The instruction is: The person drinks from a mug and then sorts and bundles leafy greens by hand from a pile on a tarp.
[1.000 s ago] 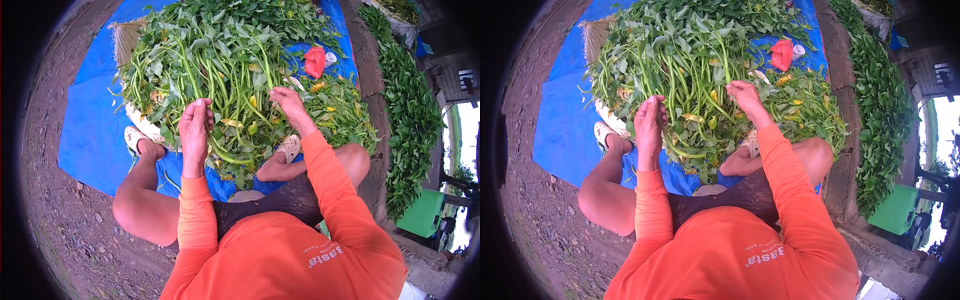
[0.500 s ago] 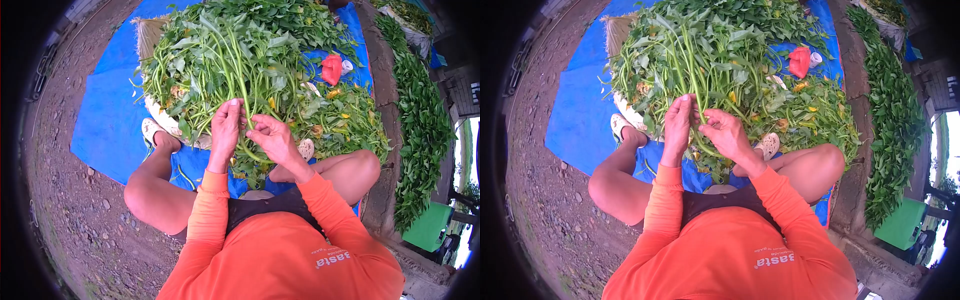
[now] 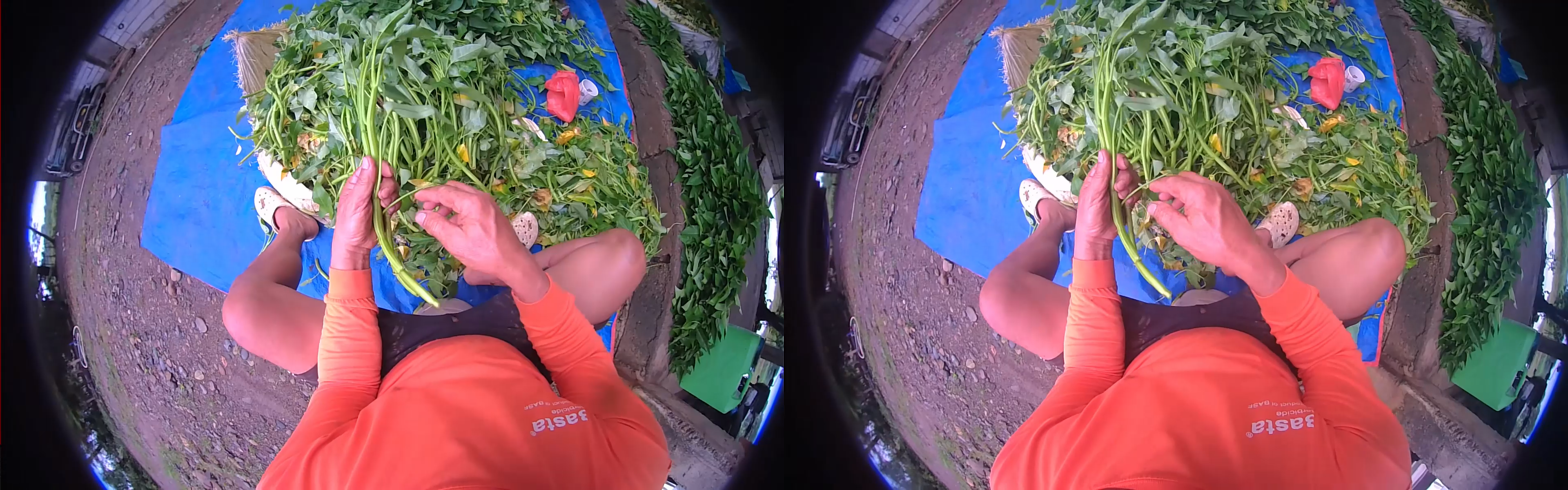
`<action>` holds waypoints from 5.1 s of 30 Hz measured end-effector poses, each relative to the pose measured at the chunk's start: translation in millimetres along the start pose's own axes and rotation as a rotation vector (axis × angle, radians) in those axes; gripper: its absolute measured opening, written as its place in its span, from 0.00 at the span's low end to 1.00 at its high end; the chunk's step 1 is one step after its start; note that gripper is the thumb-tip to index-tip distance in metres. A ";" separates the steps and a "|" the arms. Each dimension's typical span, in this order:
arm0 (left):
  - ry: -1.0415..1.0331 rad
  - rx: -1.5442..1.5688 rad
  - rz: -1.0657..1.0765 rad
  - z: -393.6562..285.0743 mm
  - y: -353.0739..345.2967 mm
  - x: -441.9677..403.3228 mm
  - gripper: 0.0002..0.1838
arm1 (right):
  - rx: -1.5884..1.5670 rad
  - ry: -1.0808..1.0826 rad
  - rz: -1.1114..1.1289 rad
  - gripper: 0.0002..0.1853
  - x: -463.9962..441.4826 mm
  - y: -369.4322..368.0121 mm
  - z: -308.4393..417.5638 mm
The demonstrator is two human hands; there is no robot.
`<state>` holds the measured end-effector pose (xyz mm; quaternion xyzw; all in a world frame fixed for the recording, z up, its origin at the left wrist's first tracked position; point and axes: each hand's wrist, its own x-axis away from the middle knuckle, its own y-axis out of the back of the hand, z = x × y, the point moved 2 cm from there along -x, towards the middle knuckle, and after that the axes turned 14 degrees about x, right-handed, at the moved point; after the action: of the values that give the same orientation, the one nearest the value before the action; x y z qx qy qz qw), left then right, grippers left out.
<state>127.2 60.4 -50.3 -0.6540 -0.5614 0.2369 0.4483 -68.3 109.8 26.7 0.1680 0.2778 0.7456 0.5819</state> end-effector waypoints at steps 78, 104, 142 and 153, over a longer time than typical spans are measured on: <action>-0.241 -0.323 -0.377 -9.0 4.7 -3.7 0.17 | -0.458 -0.356 -0.277 0.16 -12.6 18.6 -96.7; -0.297 -0.159 -0.400 6.1 26.2 -12.0 0.16 | 0.233 0.325 -0.173 0.05 23.8 -6.7 -10.0; -0.410 -0.381 -0.452 -73.7 2.7 23.8 0.10 | -0.841 -0.300 -0.051 0.15 -48.3 56.4 -38.3; -0.351 -0.428 -0.382 -50.7 5.6 25.8 0.11 | -0.080 -0.286 -0.456 0.18 -56.5 22.0 -120.4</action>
<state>178.0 68.8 -25.5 -0.5656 -0.7794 0.1345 0.2335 -139.4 25.4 -50.8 0.1814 0.1937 0.5743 0.7744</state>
